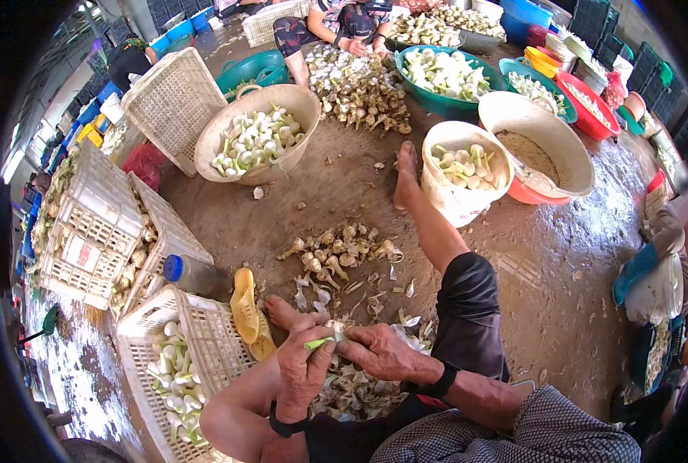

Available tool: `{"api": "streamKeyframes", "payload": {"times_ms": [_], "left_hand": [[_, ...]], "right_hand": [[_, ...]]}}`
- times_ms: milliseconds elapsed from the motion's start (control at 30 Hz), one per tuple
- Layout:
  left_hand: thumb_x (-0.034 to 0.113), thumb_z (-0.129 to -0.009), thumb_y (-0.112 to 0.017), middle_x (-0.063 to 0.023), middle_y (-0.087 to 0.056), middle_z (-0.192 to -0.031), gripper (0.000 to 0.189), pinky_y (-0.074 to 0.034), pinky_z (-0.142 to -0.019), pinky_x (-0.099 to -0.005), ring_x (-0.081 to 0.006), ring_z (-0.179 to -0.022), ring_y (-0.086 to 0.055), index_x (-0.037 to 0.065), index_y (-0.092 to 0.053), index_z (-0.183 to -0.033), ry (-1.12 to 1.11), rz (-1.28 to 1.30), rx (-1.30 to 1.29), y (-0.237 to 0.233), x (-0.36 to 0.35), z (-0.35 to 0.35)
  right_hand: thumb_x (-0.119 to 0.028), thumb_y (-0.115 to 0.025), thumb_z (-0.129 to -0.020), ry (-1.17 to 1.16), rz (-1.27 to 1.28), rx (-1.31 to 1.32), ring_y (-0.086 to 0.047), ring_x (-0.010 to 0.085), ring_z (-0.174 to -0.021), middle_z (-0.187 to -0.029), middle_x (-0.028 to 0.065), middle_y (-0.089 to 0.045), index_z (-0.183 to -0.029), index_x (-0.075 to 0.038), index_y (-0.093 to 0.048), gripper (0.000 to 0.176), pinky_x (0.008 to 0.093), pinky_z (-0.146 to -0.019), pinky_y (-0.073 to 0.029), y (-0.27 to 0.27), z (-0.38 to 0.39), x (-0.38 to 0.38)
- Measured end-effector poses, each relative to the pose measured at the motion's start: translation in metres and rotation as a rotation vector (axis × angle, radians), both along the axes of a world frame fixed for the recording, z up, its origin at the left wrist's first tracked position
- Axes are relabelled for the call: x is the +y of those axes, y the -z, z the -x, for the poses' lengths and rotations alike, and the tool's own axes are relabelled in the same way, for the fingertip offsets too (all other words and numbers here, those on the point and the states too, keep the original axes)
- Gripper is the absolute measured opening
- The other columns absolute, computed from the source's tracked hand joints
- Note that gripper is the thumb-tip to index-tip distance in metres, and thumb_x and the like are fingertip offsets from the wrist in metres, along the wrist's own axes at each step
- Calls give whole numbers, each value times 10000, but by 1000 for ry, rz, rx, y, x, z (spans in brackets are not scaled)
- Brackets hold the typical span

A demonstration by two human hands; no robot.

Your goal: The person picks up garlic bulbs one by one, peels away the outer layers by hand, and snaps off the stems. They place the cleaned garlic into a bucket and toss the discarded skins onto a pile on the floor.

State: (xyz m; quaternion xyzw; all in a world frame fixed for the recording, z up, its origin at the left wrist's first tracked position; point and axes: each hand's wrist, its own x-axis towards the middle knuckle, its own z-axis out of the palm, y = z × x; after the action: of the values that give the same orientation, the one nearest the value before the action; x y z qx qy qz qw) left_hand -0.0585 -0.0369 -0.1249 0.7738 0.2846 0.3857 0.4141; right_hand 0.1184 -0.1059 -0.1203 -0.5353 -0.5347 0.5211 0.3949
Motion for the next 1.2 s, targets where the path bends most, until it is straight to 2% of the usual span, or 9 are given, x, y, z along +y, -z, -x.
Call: {"api": "streamKeyframes", "payload": {"times_ms": [133, 400, 500, 733, 867, 1033, 1133, 1167, 1200], "left_hand": [[74, -901, -635, -171, -671, -1060, 131, -517, -856, -374, -299, -985, -648, -11, -613, -998, -82, 41, -80, -1, -1, 0], [107, -951, -594, -165, -678, -1063, 144, -495, -850, -319, -205, -946, -631, -29, -601, -997, -110, 307, -181, -6, 3, 10], [110, -961, -580, -155, -674, -1074, 154, -491, -848, -306, -188, -948, -621, -34, -598, -1013, -115, 383, -224, -1, 5, 14], [103, -974, -558, -142, -656, -1114, 149, -477, -856, -288, -145, -942, -597, -17, -593, -1056, -96, 686, -441, -1, 3, 16], [116, -979, -550, -140, -655, -1117, 151, -478, -861, -288, -144, -942, -599, -13, -599, -1043, -81, 725, -527, -5, 4, 14], [144, -982, -549, -126, -670, -1047, 215, -497, -847, -314, -170, -933, -622, -33, -612, -1088, -51, 948, -652, -21, 5, 13], [172, -980, -554, -110, -680, -1004, 255, -509, -807, -313, -191, -917, -633, -37, -613, -1114, -149, 1071, -684, -8, 9, 16], [172, -980, -554, -110, -680, -1004, 255, -509, -807, -313, -191, -917, -633, -37, -613, -1114, -151, 1069, -686, 8, 16, 21], [181, -988, -530, -118, -673, -1021, 266, -502, -849, -324, -192, -937, -634, -43, -594, -1116, -144, 1221, -1012, 30, 27, 29]], "right_hand": [[-349, -519, -999, 10, 13, 41, -496, 183, -593, -634, 124, -509, -826, 19, -522, 406, 390, -559, -400, -11, 6, 1], [-262, -515, -990, -8, -218, 21, -492, 292, -569, -662, 169, -463, -843, 21, -499, 319, 422, -560, -383, -9, 17, 6], [-233, -504, -992, -12, -188, 59, -501, 308, -567, -655, 158, -465, -840, 15, -496, 290, 420, -550, -383, -14, 21, 7], [-218, -505, -990, -34, -216, 39, -514, 275, -558, -645, 124, -474, -813, -3, -490, 279, 400, -532, -390, -17, 26, 9], [-204, -510, -983, -22, -243, 30, -507, 260, -529, -623, 111, -480, -802, -7, -494, 268, 393, -509, -379, -33, 29, 9], [-205, -522, -973, -67, -270, -34, -500, 246, -515, -614, 103, -499, -814, -8, -520, 253, 382, -501, -376, -30, 24, 7], [-207, -535, -964, -117, -272, -70, -502, 241, -528, -617, 110, -491, -819, -8, -544, 246, 370, -508, -380, -42, 24, 5], [-207, -538, -960, -149, -269, 12, -505, 242, -533, -617, 112, -487, -822, -3, -548, 246, 370, -516, -389, -55, 26, 2], [-207, -540, -957, -179, -265, 95, -507, 244, -538, -617, 114, -482, -825, 1, -553, 247, 370, -523, -398, -62, 26, 0]]}}
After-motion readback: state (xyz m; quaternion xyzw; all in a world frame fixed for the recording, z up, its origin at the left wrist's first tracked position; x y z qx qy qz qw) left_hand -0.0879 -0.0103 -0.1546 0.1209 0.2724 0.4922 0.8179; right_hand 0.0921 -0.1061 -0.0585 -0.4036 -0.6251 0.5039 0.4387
